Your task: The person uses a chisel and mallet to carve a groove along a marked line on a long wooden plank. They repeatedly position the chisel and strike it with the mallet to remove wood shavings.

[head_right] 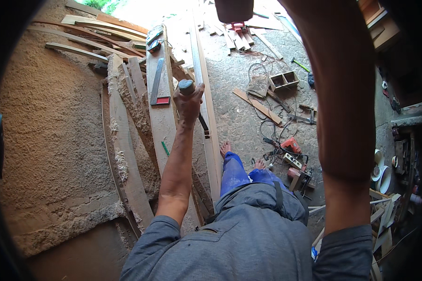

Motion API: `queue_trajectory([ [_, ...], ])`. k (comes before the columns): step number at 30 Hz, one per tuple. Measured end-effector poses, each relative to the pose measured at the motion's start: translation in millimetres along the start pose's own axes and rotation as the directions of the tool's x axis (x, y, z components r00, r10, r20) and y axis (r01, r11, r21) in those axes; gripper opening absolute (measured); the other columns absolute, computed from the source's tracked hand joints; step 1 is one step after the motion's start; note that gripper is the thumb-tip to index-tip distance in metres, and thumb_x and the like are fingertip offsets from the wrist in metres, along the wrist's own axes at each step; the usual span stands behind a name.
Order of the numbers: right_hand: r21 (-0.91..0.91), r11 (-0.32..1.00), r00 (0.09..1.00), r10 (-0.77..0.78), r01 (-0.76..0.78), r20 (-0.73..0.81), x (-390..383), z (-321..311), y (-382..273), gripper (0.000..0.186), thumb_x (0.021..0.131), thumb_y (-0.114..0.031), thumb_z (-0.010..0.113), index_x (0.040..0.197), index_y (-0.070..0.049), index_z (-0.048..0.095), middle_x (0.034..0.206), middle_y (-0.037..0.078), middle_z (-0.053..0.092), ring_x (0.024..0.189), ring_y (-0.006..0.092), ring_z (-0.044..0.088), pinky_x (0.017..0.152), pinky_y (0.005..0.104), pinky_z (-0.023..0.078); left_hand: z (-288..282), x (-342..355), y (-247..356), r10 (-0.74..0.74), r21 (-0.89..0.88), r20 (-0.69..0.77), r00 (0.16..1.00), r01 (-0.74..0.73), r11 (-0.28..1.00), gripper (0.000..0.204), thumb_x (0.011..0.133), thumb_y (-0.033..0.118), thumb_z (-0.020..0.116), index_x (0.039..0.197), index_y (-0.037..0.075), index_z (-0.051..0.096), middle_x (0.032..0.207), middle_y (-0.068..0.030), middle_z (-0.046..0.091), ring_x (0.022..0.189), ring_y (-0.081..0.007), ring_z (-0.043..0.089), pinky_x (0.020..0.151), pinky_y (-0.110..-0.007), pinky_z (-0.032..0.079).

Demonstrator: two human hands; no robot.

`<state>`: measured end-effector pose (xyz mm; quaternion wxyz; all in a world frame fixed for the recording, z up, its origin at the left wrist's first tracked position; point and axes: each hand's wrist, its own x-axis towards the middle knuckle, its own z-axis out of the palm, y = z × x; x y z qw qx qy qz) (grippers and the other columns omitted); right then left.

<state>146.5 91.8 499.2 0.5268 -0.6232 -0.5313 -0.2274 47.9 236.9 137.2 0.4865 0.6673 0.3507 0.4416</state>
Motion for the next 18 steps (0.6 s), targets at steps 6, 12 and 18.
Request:
queue_trajectory([
  [6, -0.179, 0.979, 0.327, 0.2, -0.095, 0.924, -181, 71, 84, 0.045, 0.087, 0.003, 0.057, 0.13, 0.002, 0.042, 0.078, 0.022, 0.068, 0.08, 0.042, 0.073, 0.071, 0.0532, 0.058, -23, -35, 4, 0.241, 0.169, -0.056, 0.969, -0.229, 0.959, 0.022, 0.081, 0.013, 0.085, 0.082, 0.003, 0.066, 0.071, -0.0062, 0.067, 0.065, -0.0114, 0.065, 0.063, -0.031, 0.053],
  [12, 0.101, 0.964, 0.589, 0.067, -0.247, 0.805, -181, 7, 86, 0.058, 0.084, -0.001, 0.064, 0.139, -0.001, 0.045, 0.079, 0.026, 0.069, 0.071, 0.0417, 0.071, 0.064, 0.0508, 0.056, -19, -63, 24, 0.285, 0.107, -0.004, 0.958, -0.283, 0.953, 0.022, 0.078, 0.014, 0.085, 0.081, 0.003, 0.066, 0.068, -0.0077, 0.067, 0.062, -0.013, 0.065, 0.061, -0.034, 0.054],
  [18, -0.018, 0.965, 0.903, 0.249, -0.26, 0.351, -8, -21, 15, 0.021, 0.096, -0.021, 0.067, 0.105, -0.002, 0.062, 0.071, 0.008, 0.064, 0.049, 0.02, 0.058, 0.053, 0.0325, 0.051, -17, 6, -11, 0.034, 0.061, 0.034, 0.999, -0.036, 0.997, 0.022, 0.078, 0.013, 0.084, 0.075, 0.003, 0.065, 0.066, -0.0052, 0.066, 0.063, -0.011, 0.063, 0.06, -0.033, 0.053],
])
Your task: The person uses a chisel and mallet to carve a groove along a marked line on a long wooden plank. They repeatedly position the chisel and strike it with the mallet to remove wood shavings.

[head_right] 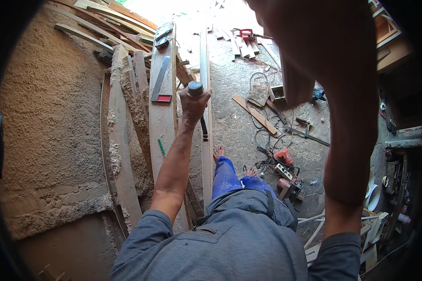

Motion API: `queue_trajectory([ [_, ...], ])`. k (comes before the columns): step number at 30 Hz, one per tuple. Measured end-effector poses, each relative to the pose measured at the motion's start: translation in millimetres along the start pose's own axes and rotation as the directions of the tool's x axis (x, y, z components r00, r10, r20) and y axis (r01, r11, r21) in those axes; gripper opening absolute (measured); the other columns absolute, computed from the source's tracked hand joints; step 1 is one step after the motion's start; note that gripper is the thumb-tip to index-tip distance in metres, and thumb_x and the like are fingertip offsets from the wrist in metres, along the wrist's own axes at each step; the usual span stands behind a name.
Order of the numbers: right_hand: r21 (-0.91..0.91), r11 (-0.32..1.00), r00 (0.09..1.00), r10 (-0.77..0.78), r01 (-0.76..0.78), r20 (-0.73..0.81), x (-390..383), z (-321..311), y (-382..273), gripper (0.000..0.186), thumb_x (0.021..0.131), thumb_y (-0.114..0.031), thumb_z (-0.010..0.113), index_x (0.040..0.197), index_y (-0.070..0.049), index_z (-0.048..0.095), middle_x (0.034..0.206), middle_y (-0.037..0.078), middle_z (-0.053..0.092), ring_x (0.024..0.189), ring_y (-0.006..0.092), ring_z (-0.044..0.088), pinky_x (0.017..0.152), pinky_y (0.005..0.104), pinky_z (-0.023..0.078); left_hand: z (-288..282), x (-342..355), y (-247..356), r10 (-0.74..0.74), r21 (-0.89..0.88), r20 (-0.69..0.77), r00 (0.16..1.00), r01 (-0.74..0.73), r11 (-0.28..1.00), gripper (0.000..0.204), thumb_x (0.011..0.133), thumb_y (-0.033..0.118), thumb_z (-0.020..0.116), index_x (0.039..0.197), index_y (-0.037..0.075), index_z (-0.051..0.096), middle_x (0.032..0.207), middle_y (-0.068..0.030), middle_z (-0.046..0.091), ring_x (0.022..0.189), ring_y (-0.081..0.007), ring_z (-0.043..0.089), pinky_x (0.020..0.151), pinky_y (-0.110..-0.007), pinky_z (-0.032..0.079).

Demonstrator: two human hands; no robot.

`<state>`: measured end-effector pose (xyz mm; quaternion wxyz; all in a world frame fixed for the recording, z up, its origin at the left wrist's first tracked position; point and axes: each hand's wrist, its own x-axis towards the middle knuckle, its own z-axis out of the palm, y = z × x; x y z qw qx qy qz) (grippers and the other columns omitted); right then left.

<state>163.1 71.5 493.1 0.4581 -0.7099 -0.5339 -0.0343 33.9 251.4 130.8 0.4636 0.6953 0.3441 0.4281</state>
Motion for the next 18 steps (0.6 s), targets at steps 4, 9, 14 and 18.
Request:
queue_trajectory([
  [4, 0.068, 0.974, 0.952, -0.196, 0.217, -0.234, -2, 52, 31, 0.012, 0.095, -0.012, 0.064, 0.095, 0.0, 0.062, 0.064, 0.008, 0.062, 0.046, 0.02, 0.06, 0.048, 0.0333, 0.053, -6, -24, 9, 0.051, 0.037, -0.011, 0.999, -0.051, 0.998, 0.022, 0.077, 0.012, 0.084, 0.074, 0.003, 0.064, 0.066, -0.0053, 0.065, 0.063, -0.0109, 0.063, 0.061, -0.033, 0.053],
  [9, -0.166, 0.984, 0.617, 0.166, -0.059, 0.769, -114, 109, 135, 0.06, 0.083, -0.001, 0.062, 0.139, -0.003, 0.042, 0.087, 0.029, 0.068, 0.08, 0.0483, 0.071, 0.075, 0.0566, 0.055, 4, -67, 40, 0.26, 0.209, -0.233, 0.937, -0.213, 0.955, 0.021, 0.077, 0.011, 0.082, 0.083, 0.007, 0.063, 0.069, -0.009, 0.064, 0.065, -0.0261, 0.069, 0.063, -0.038, 0.055],
  [14, 0.089, 0.996, 0.784, -0.045, -0.014, 0.62, -136, 72, 116, 0.063, 0.085, -0.005, 0.067, 0.143, -0.004, 0.042, 0.083, 0.028, 0.069, 0.076, 0.0437, 0.072, 0.071, 0.0534, 0.056, 3, -73, 31, 0.32, 0.235, -0.111, 0.941, -0.288, 0.928, 0.021, 0.074, 0.009, 0.082, 0.079, 0.006, 0.062, 0.069, -0.0098, 0.065, 0.062, -0.0224, 0.068, 0.062, -0.036, 0.054],
  [18, 0.037, 0.96, 0.923, -0.276, 0.277, 0.268, -33, 36, 42, 0.055, 0.084, -0.008, 0.078, 0.133, -0.005, 0.053, 0.098, 0.016, 0.074, 0.085, 0.0268, 0.076, 0.072, 0.04, 0.06, -21, -7, -6, -0.051, 0.115, -0.129, 0.99, 0.066, 0.991, 0.018, 0.075, 0.009, 0.078, 0.08, 0.001, 0.062, 0.07, -0.0078, 0.066, 0.065, -0.0158, 0.065, 0.063, -0.035, 0.054],
])
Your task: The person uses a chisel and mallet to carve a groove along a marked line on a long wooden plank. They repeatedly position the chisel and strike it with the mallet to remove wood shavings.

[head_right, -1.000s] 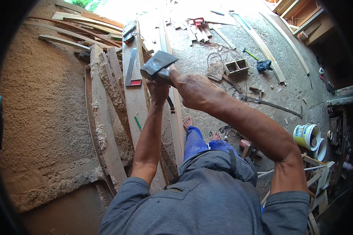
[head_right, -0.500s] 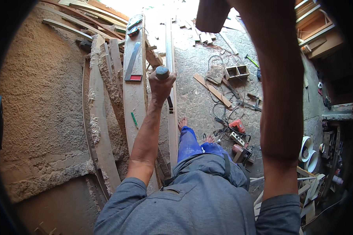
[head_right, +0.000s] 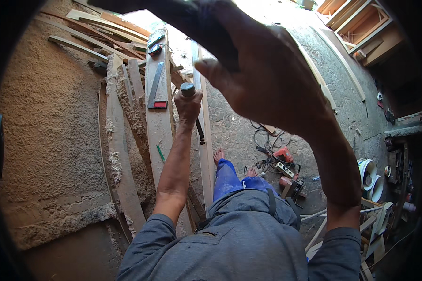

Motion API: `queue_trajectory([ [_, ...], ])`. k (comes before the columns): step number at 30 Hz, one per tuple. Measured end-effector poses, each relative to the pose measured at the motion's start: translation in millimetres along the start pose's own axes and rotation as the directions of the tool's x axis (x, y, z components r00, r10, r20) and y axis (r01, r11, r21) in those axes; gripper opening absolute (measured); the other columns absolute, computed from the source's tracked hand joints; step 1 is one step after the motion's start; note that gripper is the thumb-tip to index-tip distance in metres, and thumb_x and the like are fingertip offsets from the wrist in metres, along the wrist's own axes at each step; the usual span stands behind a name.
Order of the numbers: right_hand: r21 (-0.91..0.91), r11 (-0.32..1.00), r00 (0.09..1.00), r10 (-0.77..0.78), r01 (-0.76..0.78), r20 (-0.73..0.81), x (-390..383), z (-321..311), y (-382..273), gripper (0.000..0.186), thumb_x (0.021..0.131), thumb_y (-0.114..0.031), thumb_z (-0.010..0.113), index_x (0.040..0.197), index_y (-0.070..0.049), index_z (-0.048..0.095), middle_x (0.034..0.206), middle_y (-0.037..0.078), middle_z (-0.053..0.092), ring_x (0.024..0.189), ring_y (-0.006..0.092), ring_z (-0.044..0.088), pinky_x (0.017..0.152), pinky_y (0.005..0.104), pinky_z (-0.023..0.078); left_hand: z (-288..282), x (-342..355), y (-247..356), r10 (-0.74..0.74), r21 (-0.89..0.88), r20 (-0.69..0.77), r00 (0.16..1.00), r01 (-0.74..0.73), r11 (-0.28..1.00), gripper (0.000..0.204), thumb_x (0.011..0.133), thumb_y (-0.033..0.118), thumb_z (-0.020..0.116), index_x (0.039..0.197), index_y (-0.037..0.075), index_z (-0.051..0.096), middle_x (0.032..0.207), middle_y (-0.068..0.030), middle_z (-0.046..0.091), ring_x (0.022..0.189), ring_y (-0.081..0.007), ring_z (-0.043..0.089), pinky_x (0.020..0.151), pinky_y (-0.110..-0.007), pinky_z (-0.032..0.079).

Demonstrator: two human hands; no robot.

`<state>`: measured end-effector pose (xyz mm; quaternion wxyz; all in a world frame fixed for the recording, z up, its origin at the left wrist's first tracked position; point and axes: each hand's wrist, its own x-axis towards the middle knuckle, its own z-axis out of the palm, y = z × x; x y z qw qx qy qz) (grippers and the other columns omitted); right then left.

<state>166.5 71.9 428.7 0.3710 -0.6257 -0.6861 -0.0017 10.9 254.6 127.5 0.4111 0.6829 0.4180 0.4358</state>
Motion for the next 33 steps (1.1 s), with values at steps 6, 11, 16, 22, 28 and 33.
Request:
queue_trajectory([
  [6, -0.633, 0.771, 0.876, -0.355, 0.075, -0.328, 25, 30, 69, 0.038, 0.089, -0.007, 0.074, 0.12, 0.002, 0.054, 0.076, 0.011, 0.067, 0.065, 0.0188, 0.07, 0.051, 0.034, 0.054, 26, -21, 18, 0.144, -0.01, 0.001, 0.99, -0.144, 0.99, 0.018, 0.074, 0.008, 0.077, 0.08, 0.001, 0.061, 0.072, -0.0096, 0.066, 0.067, -0.0192, 0.066, 0.066, -0.036, 0.054],
  [11, -0.176, 0.944, 0.74, 0.327, -0.278, 0.587, -58, 108, 63, 0.057, 0.084, 0.001, 0.057, 0.138, 0.001, 0.04, 0.089, 0.028, 0.07, 0.077, 0.0474, 0.071, 0.068, 0.0545, 0.056, 10, -40, 9, 0.33, 0.245, -0.006, 0.944, -0.319, 0.916, 0.024, 0.078, 0.014, 0.08, 0.09, 0.003, 0.063, 0.079, -0.0116, 0.07, 0.072, -0.022, 0.071, 0.068, -0.038, 0.056],
  [16, 0.018, 0.935, 0.811, 0.297, -0.353, 0.504, -95, 62, 50, 0.068, 0.083, -0.004, 0.071, 0.146, -0.005, 0.045, 0.103, 0.028, 0.072, 0.091, 0.0412, 0.073, 0.083, 0.0505, 0.058, 21, -57, 25, 0.352, 0.045, -0.033, 0.935, -0.35, 0.936, 0.022, 0.078, 0.011, 0.08, 0.093, 0.003, 0.067, 0.079, -0.011, 0.072, 0.07, -0.0194, 0.071, 0.067, -0.036, 0.056],
  [22, 0.012, 0.973, 0.922, -0.215, 0.231, -0.323, 32, -14, 25, 0.021, 0.093, -0.017, 0.072, 0.109, -0.005, 0.065, 0.067, 0.014, 0.066, 0.057, 0.0239, 0.069, 0.052, 0.0375, 0.053, 17, 11, -18, -0.098, -0.14, 0.016, 0.995, 0.099, 0.985, 0.016, 0.081, 0.011, 0.077, 0.079, 0.002, 0.064, 0.071, -0.0028, 0.067, 0.067, -0.0101, 0.062, 0.063, -0.03, 0.052],
  [28, -0.105, 0.986, 0.977, 0.149, -0.133, 0.154, -14, 115, 82, 0.041, 0.088, -0.003, 0.06, 0.127, -0.001, 0.047, 0.083, 0.023, 0.069, 0.077, 0.0369, 0.071, 0.069, 0.0508, 0.057, 26, -8, 7, -0.006, -0.112, 0.042, 0.999, 0.01, 0.994, 0.018, 0.081, 0.01, 0.078, 0.082, 0.001, 0.062, 0.071, -0.0059, 0.065, 0.067, -0.0136, 0.063, 0.066, -0.033, 0.053],
  [33, -0.099, 0.897, 0.713, 0.406, -0.432, 0.571, -93, 91, 88, 0.052, 0.085, -0.005, 0.062, 0.135, -0.002, 0.046, 0.1, 0.03, 0.07, 0.097, 0.0461, 0.07, 0.085, 0.0538, 0.054, 17, -66, 26, 0.191, 0.005, -0.06, 0.98, -0.191, 0.981, 0.02, 0.079, 0.01, 0.08, 0.083, 0.002, 0.062, 0.073, -0.0082, 0.065, 0.067, -0.0158, 0.064, 0.066, -0.035, 0.053],
])
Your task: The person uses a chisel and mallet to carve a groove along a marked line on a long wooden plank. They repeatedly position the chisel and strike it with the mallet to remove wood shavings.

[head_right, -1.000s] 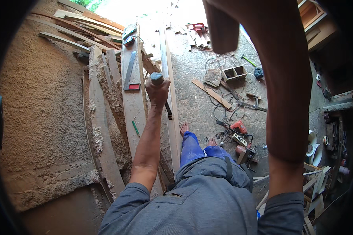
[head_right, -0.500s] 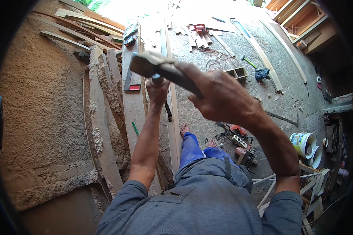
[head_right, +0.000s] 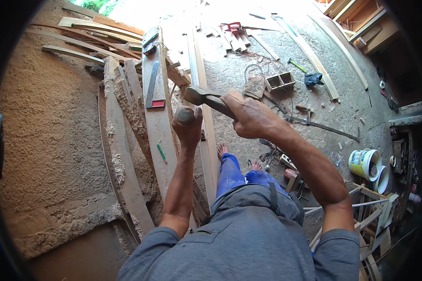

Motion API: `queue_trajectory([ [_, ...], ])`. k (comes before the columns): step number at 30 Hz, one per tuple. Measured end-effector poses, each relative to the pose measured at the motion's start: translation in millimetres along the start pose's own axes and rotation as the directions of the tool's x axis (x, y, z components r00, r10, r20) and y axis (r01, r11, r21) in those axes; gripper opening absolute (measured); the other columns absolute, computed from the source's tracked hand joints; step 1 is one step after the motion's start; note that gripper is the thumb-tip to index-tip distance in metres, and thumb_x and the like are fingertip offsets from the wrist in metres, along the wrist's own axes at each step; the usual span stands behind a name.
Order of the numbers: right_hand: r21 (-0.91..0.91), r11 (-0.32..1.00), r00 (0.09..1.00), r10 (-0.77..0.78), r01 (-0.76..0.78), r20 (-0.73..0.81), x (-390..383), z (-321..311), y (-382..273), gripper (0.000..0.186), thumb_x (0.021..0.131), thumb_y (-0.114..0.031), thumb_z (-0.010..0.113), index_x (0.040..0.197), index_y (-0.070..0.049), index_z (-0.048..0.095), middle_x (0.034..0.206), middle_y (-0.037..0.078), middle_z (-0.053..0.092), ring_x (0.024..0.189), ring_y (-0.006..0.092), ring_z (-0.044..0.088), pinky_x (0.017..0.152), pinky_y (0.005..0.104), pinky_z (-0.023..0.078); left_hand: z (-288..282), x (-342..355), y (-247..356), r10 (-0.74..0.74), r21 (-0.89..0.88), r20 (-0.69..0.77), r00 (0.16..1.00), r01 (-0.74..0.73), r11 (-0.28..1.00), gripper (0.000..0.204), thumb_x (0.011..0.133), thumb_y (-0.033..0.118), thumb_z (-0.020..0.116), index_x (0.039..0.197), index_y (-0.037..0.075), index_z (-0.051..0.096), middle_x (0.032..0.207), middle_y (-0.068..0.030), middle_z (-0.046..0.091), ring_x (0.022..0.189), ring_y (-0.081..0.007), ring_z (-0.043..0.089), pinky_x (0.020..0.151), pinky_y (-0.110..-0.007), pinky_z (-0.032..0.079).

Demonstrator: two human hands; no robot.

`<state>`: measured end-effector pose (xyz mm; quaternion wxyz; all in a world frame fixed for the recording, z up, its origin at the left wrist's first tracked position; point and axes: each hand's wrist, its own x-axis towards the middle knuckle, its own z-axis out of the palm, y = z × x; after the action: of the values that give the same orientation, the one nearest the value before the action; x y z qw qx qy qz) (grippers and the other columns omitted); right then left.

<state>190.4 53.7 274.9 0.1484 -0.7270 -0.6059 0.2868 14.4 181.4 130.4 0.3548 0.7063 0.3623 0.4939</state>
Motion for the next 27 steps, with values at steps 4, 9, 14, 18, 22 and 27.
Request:
queue_trajectory([
  [4, 0.311, 0.942, 0.977, 0.171, -0.124, -0.128, -30, 38, 29, 0.064, 0.086, -0.01, 0.067, 0.144, -0.004, 0.043, 0.102, 0.03, 0.07, 0.097, 0.0446, 0.071, 0.087, 0.0501, 0.054, 20, 27, -11, 0.084, -0.011, -0.023, 0.996, -0.085, 0.996, 0.02, 0.082, 0.01, 0.078, 0.078, 0.005, 0.06, 0.067, -0.0007, 0.059, 0.059, -0.0107, 0.058, 0.055, -0.029, 0.048],
  [9, 0.533, 0.811, 0.936, 0.339, -0.239, -0.096, -41, 70, 51, 0.075, 0.084, -0.016, 0.074, 0.15, -0.005, 0.04, 0.114, 0.028, 0.07, 0.105, 0.0405, 0.071, 0.093, 0.0468, 0.053, 54, 108, -95, -0.372, -0.034, 0.095, 0.923, 0.376, 0.926, 0.017, 0.08, 0.006, 0.07, 0.069, 0.006, 0.058, 0.056, -0.0004, 0.057, 0.042, -0.0099, 0.053, 0.037, -0.03, 0.04],
  [14, 0.501, 0.804, 0.882, 0.446, -0.32, -0.152, -65, 95, 88, 0.073, 0.081, -0.016, 0.072, 0.148, -0.004, 0.044, 0.114, 0.027, 0.07, 0.108, 0.0391, 0.071, 0.095, 0.046, 0.053, 63, 101, -84, -0.334, -0.035, 0.098, 0.937, 0.339, 0.94, 0.015, 0.078, 0.01, 0.074, 0.082, 0.003, 0.062, 0.066, -0.0033, 0.064, 0.052, -0.012, 0.059, 0.05, -0.029, 0.048],
  [18, 0.596, 0.597, 0.796, 0.593, -0.536, 0.121, -71, 95, 91, 0.074, 0.078, -0.017, 0.072, 0.147, -0.004, 0.045, 0.118, 0.026, 0.07, 0.11, 0.0385, 0.07, 0.096, 0.0466, 0.053, 66, 119, -95, -0.449, 0.005, 0.159, 0.88, 0.454, 0.891, 0.015, 0.08, 0.01, 0.072, 0.071, 0.005, 0.06, 0.059, -0.0027, 0.06, 0.043, -0.0114, 0.053, 0.039, -0.03, 0.04],
  [22, 0.518, 0.724, 0.843, 0.538, -0.457, -0.009, -76, 118, 111, 0.077, 0.079, -0.012, 0.075, 0.15, -0.002, 0.045, 0.129, 0.024, 0.066, 0.12, 0.0349, 0.065, 0.103, 0.0426, 0.049, 76, 155, -156, -0.857, 0.092, 0.212, 0.469, 0.864, 0.495, 0.02, 0.082, 0.007, 0.069, 0.065, 0.007, 0.058, 0.053, -0.0009, 0.049, 0.039, -0.0142, 0.047, 0.036, -0.033, 0.032],
  [27, 0.597, 0.519, 0.708, 0.695, -0.612, 0.122, -96, 121, 121, 0.076, 0.079, -0.011, 0.074, 0.149, -0.005, 0.046, 0.13, 0.021, 0.064, 0.123, 0.0295, 0.063, 0.102, 0.0399, 0.049, 96, 129, -100, -0.604, 0.022, 0.631, 0.488, 0.766, 0.642, 0.021, 0.086, 0.018, 0.08, 0.078, 0.006, 0.064, 0.058, 0.0004, 0.056, 0.043, -0.0093, 0.051, 0.039, -0.027, 0.038],
])
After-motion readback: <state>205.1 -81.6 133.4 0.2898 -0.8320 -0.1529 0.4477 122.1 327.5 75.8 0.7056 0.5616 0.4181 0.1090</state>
